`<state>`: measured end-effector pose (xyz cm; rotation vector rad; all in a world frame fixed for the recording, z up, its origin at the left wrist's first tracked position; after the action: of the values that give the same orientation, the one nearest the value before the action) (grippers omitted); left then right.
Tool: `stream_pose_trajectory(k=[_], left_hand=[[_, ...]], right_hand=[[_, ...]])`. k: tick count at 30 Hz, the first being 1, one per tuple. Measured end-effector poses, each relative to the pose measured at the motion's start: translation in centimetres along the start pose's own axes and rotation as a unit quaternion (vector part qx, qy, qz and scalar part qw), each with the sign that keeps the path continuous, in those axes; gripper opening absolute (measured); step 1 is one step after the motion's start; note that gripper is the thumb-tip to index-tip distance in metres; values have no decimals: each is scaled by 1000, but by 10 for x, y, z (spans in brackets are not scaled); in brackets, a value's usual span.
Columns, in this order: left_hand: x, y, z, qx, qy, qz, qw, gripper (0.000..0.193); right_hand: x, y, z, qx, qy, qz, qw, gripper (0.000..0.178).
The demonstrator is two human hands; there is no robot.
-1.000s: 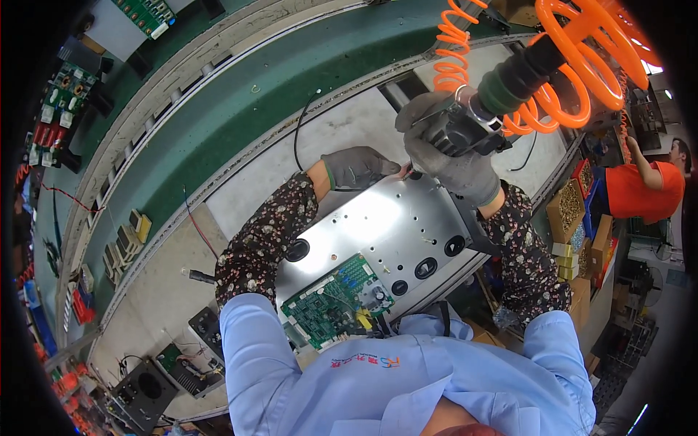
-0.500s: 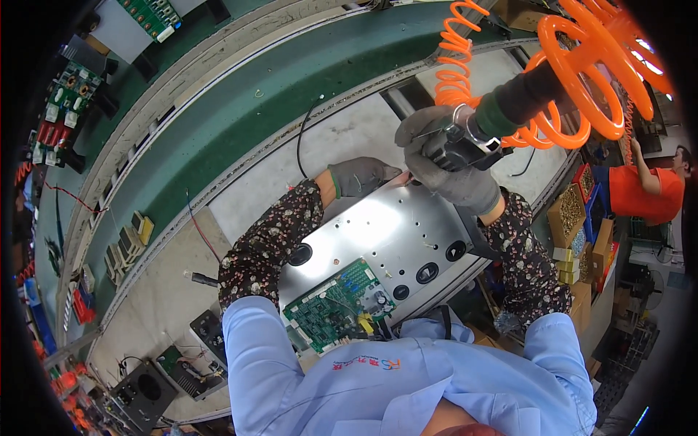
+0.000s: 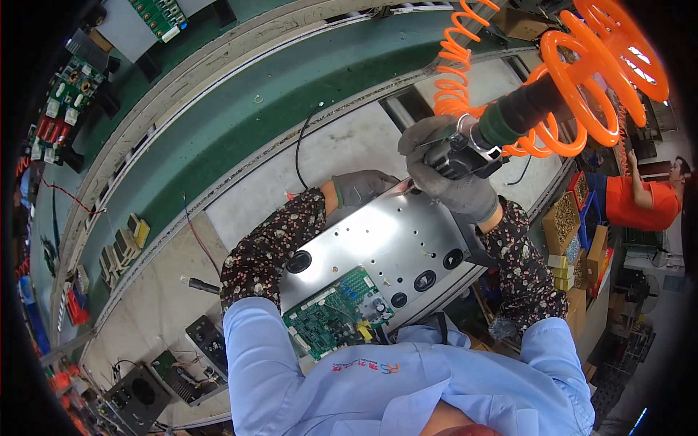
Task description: The person assembles an electronic device by screwing a PCB into a metal chassis with a pneumatic screwdriver, then connecting wires and electronic components with pliers.
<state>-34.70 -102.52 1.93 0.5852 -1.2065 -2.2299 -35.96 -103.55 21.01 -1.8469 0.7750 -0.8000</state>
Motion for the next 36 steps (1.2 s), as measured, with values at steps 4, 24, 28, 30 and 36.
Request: stream_pose_trajectory(k=[4,24,28,30,36], left_hand=[[-1,-5,-1,-18,7,-18,1000,29],[-4,13,-11,274,63,-19,959,17],[-2,6,-10,211,58,-52,974,20],[0,4,-10,222,53,-43,973,20],[4,4,-12,276,31,8,960,20]], right_hand=[[2,-3,0,-32,-8,-15,999,24],[-5,-2,5,19,-15,0,1000,21],[-8,-7,-4,-52,16,-12,998,20],[-6,-7,-4,-38,29,-11,999,19],[-7,4,-1,8,-11,26,1000,21]])
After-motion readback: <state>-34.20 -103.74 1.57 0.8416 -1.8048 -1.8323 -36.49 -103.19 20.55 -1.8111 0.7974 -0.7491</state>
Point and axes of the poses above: each hand's wrist, its own x-axis towards the middle knuckle, its own z-axis out of the palm, y = z × x, the point moved 10 cm from there along x, towards the middle knuckle, and after that the axes turned 5 degrees about -x, right-handed, at the moved point
